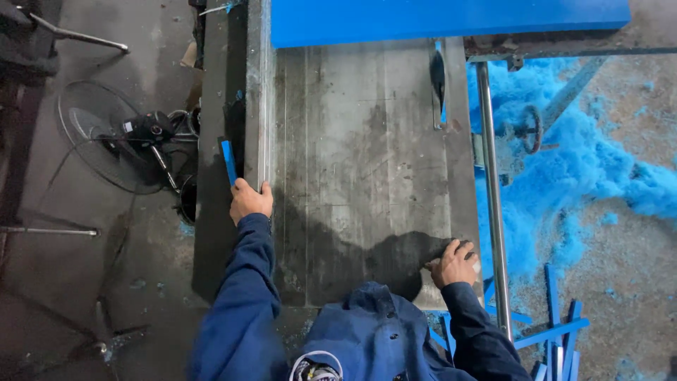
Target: The recorder aligns blue foam panels on a manual sliding table saw and pushes them through the blade to cut them to size.
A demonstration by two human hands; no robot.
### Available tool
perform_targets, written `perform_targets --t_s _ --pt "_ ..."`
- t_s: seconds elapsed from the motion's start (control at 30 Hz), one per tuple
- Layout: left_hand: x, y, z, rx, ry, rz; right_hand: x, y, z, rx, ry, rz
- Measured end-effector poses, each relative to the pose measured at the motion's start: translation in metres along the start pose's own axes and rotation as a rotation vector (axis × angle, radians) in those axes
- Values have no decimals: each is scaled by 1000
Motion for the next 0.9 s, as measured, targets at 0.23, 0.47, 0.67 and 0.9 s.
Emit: perform_targets --t_s 0.23,0.47,0.67,0.9 --pt "3 5 -5 -10 -36 -25 9 -5 -9 -122 -4 45" --pt "3 4 -2 -20 -24 -49 8 2 8 -167 33 23" --pt "1 3 3 -18 -30 -57 0 7 21 -157 53 21" --pt "0 0 4 -33 24 -61 3 3 16 -186 5 44"
Point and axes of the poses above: each hand's wrist, its own x-axis towards the middle knuckle, its own z-axis out of the back of the hand, y = z × x, the point moved 3 cm from there along x, towards the middle knuckle, and after that the axes turned 7 degrees about y, right-handed, at the moved point
